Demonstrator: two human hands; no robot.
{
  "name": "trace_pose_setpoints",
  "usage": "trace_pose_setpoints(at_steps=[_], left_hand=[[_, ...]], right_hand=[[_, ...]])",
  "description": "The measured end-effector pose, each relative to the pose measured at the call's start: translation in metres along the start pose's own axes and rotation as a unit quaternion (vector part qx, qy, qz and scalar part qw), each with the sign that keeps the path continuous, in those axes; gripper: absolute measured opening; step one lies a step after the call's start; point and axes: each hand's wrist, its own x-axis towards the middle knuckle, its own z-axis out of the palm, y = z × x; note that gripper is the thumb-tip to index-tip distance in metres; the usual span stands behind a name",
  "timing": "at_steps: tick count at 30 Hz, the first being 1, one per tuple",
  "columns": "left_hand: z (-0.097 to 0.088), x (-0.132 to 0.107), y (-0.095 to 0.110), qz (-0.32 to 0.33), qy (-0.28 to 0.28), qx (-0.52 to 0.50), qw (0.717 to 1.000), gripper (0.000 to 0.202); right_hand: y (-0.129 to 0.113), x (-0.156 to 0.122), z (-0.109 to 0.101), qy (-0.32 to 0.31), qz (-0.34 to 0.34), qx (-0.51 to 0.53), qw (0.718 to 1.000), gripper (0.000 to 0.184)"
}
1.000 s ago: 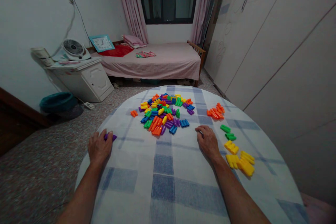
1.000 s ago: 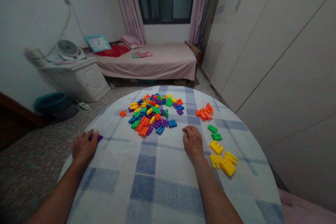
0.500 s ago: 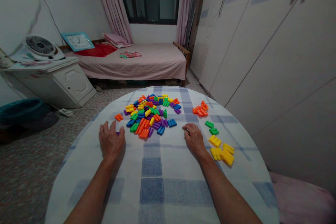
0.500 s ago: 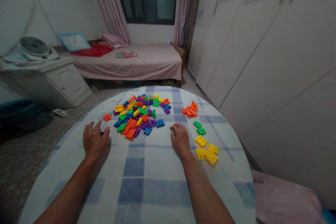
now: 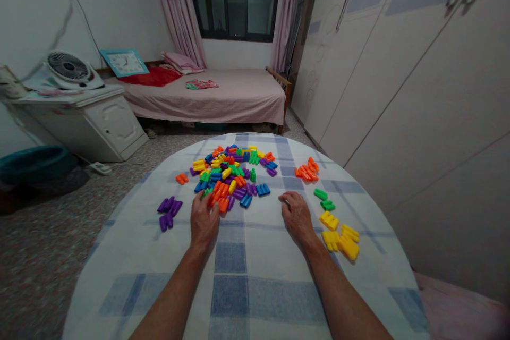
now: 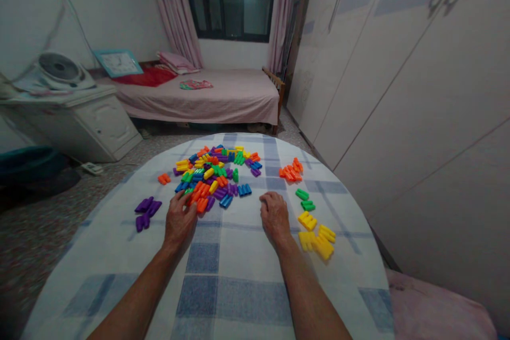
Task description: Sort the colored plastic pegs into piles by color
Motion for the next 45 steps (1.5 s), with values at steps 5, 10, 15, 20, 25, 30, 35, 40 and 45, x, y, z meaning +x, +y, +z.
trace_pose_setpoints(at_steps=[5,10,15,20,25,30,35,40,45], left_hand=[[0.001,0.000,-0.001,0.019,0.017,-0.009,1.000,0.025],[0.000,-0.003,0.004,0.030,0.007,-0.068,0.997,0.025],[0.000,-0.002,0.005,0.036,0.023,-0.008,0.999,0.026],[0.001,-0.001,0.005,0.060,-0.018,0.048,0.997,0.030],[0.000,0.000,0.004,0.034,-0.002,0.019,0.999,0.023],[-0.001,-0.001,0.008,0.042,-0.023,-0.024,0.999,0.021],[-0.007,0.001,0.008,0.014,0.030,-0.060,0.998,0.028],[-0.023,0.013,-0.008,-0.057,0.099,0.034,0.993,0.030],[-0.032,0.022,-0.022,-0.091,0.112,0.067,0.987,0.032]], right_hand=[[0.005,0.000,0.003,-0.005,-0.004,0.004,1.000,0.023],[0.004,0.000,0.003,-0.004,-0.008,-0.001,1.000,0.024],[0.003,0.001,0.001,-0.004,-0.012,-0.009,1.000,0.024],[-0.002,0.001,0.000,-0.016,-0.009,-0.026,1.000,0.024],[-0.012,-0.002,-0.001,-0.032,-0.011,-0.029,0.999,0.025],[-0.015,-0.005,0.002,-0.046,-0.023,-0.021,0.998,0.024],[-0.011,-0.005,0.005,-0.038,-0.025,-0.016,0.999,0.024],[-0.014,-0.005,0.003,-0.041,-0.028,-0.014,0.999,0.025],[-0.018,-0.006,0.004,-0.026,-0.020,0.004,0.999,0.026]])
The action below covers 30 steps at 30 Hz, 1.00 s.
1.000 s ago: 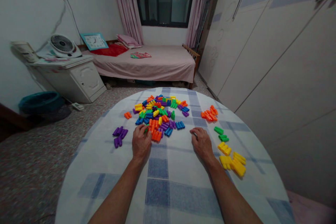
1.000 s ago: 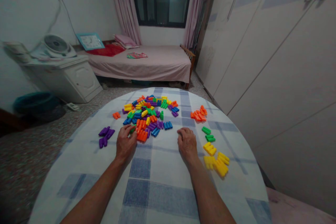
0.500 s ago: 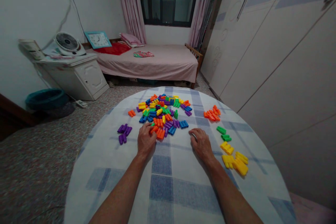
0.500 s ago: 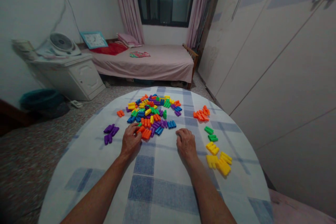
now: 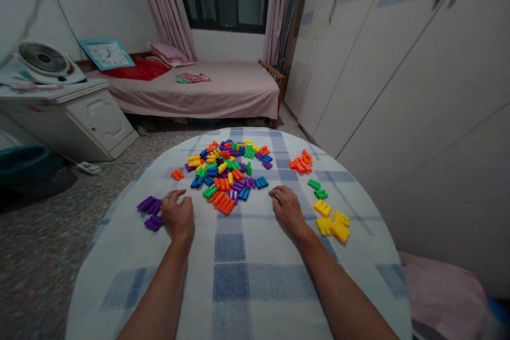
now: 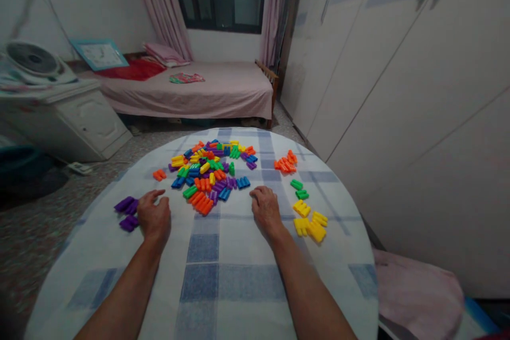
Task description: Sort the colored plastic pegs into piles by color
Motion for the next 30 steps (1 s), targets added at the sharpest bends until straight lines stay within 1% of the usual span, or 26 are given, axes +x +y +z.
trace_pose_setpoints(at_steps=[1,3,5,6,7,9,11,12,14,16,18,22,26,28,30], left_hand=[[0.000,0.000,0.000,0.007,-0.005,-0.009,1.000,0.032],[0.001,-0.003,0.002,0.028,-0.012,-0.031,0.999,0.032],[0.004,-0.007,0.006,0.048,-0.027,-0.057,0.997,0.031],[0.005,-0.008,0.008,0.053,-0.039,-0.071,0.995,0.030],[0.006,-0.010,0.009,0.056,-0.052,-0.084,0.994,0.030],[0.008,-0.012,0.011,0.058,-0.076,-0.100,0.990,0.028],[0.008,-0.012,0.011,0.062,-0.086,-0.105,0.989,0.027],[0.009,-0.012,0.011,0.065,-0.086,-0.105,0.989,0.027],[0.009,-0.011,0.009,0.072,-0.082,-0.102,0.989,0.026],[0.009,-0.010,0.008,0.077,-0.078,-0.101,0.989,0.026],[0.010,-0.010,0.006,0.081,-0.073,-0.103,0.989,0.026],[0.013,-0.011,0.004,0.087,-0.066,-0.104,0.989,0.024],[0.014,-0.011,0.004,0.081,-0.075,-0.110,0.988,0.022],[0.014,-0.012,0.006,0.079,-0.080,-0.114,0.987,0.022],[0.013,-0.012,0.007,0.076,-0.083,-0.113,0.987,0.022]], right_hand=[[0.001,0.001,0.000,0.022,0.007,0.012,1.000,0.028],[0.004,0.004,-0.001,0.093,0.037,0.036,0.994,0.035],[0.011,0.007,-0.004,0.171,0.088,0.054,0.980,0.047],[0.016,0.009,-0.006,0.196,0.117,0.059,0.972,0.052],[0.021,0.011,-0.008,0.207,0.145,0.062,0.966,0.056],[0.031,0.014,-0.012,0.199,0.188,0.056,0.960,0.057],[0.037,0.016,-0.013,0.186,0.212,0.040,0.959,0.054],[0.038,0.016,-0.013,0.189,0.218,0.032,0.957,0.053],[0.036,0.015,-0.012,0.215,0.227,0.029,0.950,0.054],[0.030,0.013,-0.009,0.244,0.235,0.036,0.940,0.057],[0.023,0.011,-0.006,0.260,0.247,0.045,0.933,0.060],[0.011,0.008,-0.005,0.259,0.284,0.059,0.921,0.065],[0.007,0.006,-0.012,0.250,0.297,0.081,0.918,0.064],[0.007,0.005,-0.018,0.210,0.295,0.080,0.929,0.058],[0.006,0.002,-0.027,0.134,0.260,0.032,0.956,0.047]])
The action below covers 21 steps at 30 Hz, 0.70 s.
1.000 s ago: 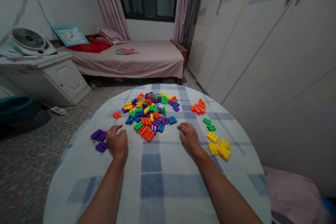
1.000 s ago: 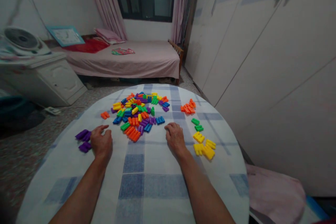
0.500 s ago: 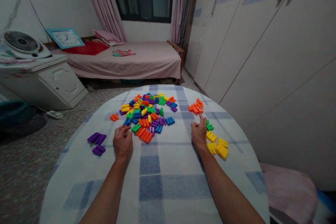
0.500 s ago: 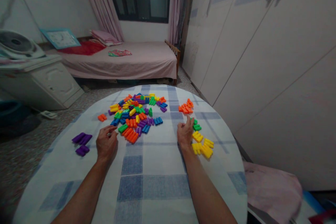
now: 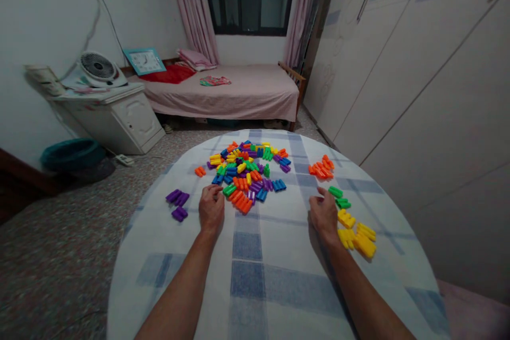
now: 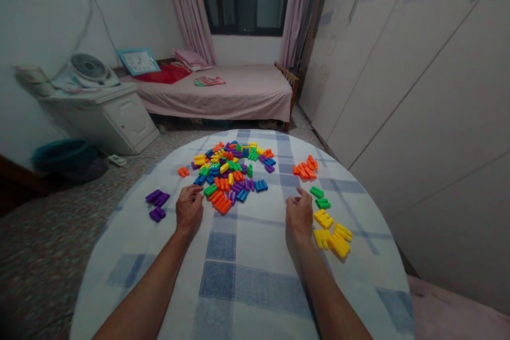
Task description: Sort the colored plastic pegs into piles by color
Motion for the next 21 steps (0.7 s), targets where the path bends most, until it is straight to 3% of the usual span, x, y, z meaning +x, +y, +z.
trace_pose_setpoints(at_steps=[2,4,7,10,13,16,21], left_hand=[[0.000,0.000,0.002,-0.003,-0.001,0.005,1.000,0.022],[-0.001,-0.001,0.003,-0.005,-0.006,0.012,1.000,0.022],[-0.001,-0.002,0.005,-0.008,-0.018,0.023,1.000,0.023],[-0.001,-0.002,0.006,-0.009,-0.024,0.037,0.999,0.023],[-0.002,-0.002,0.008,-0.007,-0.019,0.046,0.999,0.022],[-0.001,-0.003,0.009,0.019,-0.017,0.033,0.999,0.021],[0.002,-0.006,0.014,0.143,-0.002,0.017,0.990,0.018]], right_hand=[[-0.002,-0.002,-0.011,-0.050,-0.077,-0.108,0.990,0.037],[-0.004,-0.004,-0.022,-0.058,-0.131,-0.222,0.965,0.031],[-0.004,-0.008,-0.034,-0.047,-0.124,-0.336,0.932,0.026],[-0.001,-0.009,-0.039,-0.066,-0.106,-0.385,0.915,0.024],[0.000,-0.010,-0.040,-0.067,-0.111,-0.382,0.915,0.023],[-0.007,-0.012,-0.033,-0.049,-0.130,-0.314,0.939,0.024],[-0.025,-0.027,0.000,-0.083,-0.156,-0.109,0.978,0.023]])
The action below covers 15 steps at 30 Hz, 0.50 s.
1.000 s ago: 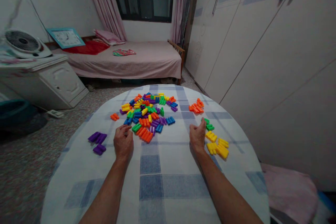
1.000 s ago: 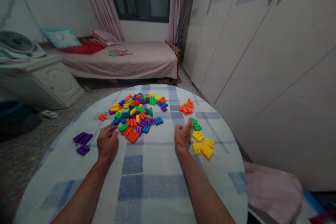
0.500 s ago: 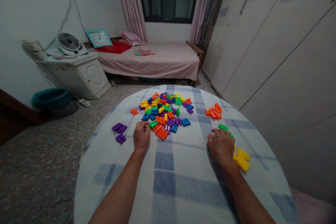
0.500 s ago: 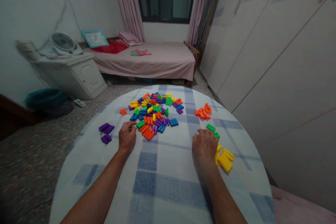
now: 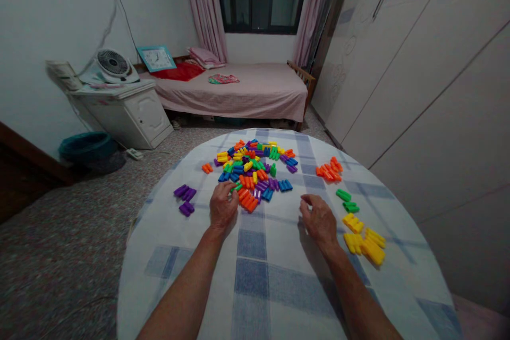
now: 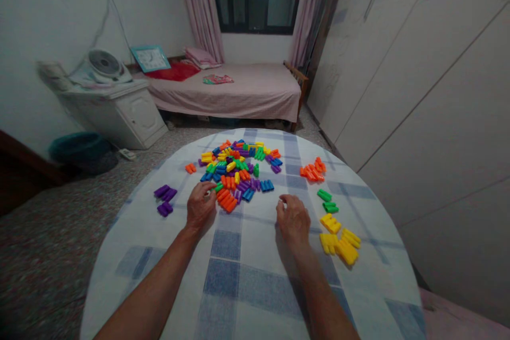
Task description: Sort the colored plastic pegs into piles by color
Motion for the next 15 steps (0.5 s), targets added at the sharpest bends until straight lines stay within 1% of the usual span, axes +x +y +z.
trace_pose_setpoints(at_steps=[1,3,5,7,8,10,13,15], left_hand=[[0.000,-0.001,0.002,0.030,-0.001,0.003,1.000,0.018],[0.001,-0.003,0.009,0.084,-0.023,0.012,0.996,0.018],[0.002,-0.005,0.016,0.128,-0.073,0.028,0.989,0.020],[0.004,-0.008,0.023,0.159,-0.133,0.049,0.977,0.024],[0.005,-0.009,0.026,0.166,-0.155,0.060,0.972,0.025],[0.007,-0.010,0.030,0.171,-0.179,0.073,0.966,0.025],[0.007,-0.011,0.032,0.158,-0.177,0.065,0.969,0.019],[0.006,-0.011,0.033,0.135,-0.169,0.047,0.975,0.016]], right_hand=[[-0.005,-0.003,0.008,-0.001,-0.014,0.029,0.999,0.022],[-0.014,-0.009,0.021,-0.008,-0.056,0.053,0.997,0.021],[-0.019,-0.014,0.029,-0.023,-0.105,0.050,0.993,0.021],[-0.021,-0.016,0.031,-0.038,-0.137,0.049,0.989,0.020],[-0.020,-0.017,0.032,-0.040,-0.141,0.052,0.988,0.020],[-0.019,-0.016,0.031,-0.042,-0.139,0.059,0.988,0.020],[-0.016,-0.013,0.030,-0.048,-0.136,0.065,0.987,0.020],[-0.015,-0.012,0.030,-0.052,-0.136,0.069,0.987,0.021]])
